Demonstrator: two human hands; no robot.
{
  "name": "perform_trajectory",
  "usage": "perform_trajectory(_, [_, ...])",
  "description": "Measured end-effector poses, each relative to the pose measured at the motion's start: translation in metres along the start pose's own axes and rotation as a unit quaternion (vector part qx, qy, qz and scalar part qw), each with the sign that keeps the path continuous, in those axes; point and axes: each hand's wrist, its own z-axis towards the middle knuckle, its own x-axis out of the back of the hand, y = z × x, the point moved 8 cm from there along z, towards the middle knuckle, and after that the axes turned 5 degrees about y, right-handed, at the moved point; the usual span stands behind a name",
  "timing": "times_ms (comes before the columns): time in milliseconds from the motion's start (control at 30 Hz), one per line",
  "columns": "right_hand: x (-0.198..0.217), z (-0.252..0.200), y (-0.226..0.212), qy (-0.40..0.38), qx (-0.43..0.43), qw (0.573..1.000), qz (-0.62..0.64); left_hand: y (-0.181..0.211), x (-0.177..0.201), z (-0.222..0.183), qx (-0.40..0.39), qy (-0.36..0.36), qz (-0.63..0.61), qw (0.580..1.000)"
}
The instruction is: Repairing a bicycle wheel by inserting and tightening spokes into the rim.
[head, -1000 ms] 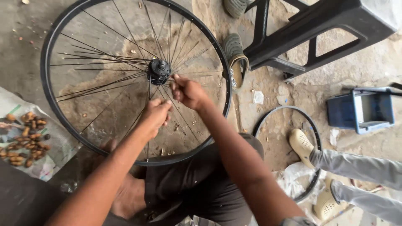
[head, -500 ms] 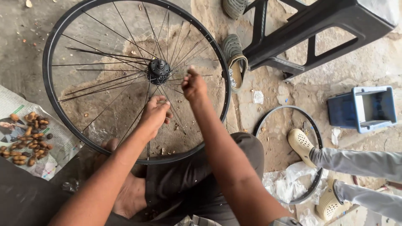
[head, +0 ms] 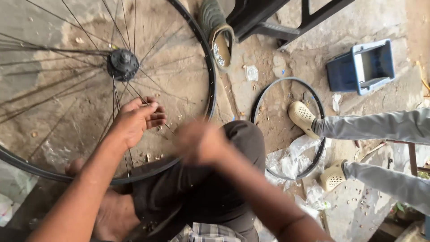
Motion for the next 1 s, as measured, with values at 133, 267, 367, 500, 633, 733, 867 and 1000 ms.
perform_trajectory(133, [0.148,0.076,0.101,0.226,-0.139,0.931,-0.250,-0.008,0.017,-0.003,-0.009,0.086,0.150,0.985])
perform_trajectory(267, [0.166,0.090,0.264,0.135,-0.195,0.901,-0.362,-0.007,0.013,-0.003,0.007,0.076,0.118,0.990])
perform_trajectory(367, [0.137,0.083,0.378,0.027,-0.219,0.915,-0.336,-0.004,0.011,-0.008,0.010,0.103,0.091,0.990])
perform_trajectory(500, [0.111,0.101,0.379,-0.016,-0.210,0.877,-0.433,0.011,0.001,-0.002,-0.015,0.110,0.092,0.989])
perform_trajectory(633, [0.127,0.099,0.358,0.009,-0.320,0.879,-0.353,0.002,-0.012,0.017,0.010,0.043,0.054,0.998])
perform_trajectory(733, [0.140,0.098,0.347,0.078,-0.229,0.897,-0.369,-0.009,-0.014,0.026,0.016,0.022,0.018,0.999])
perform_trajectory(867, [0.155,0.088,0.329,0.084,-0.315,0.887,-0.327,-0.008,-0.032,0.010,0.002,-0.059,-0.011,0.998])
perform_trajectory(1000, [0.172,0.083,0.255,0.130,-0.302,0.914,-0.240,-0.007,-0.052,-0.010,0.049,-0.105,-0.081,0.990])
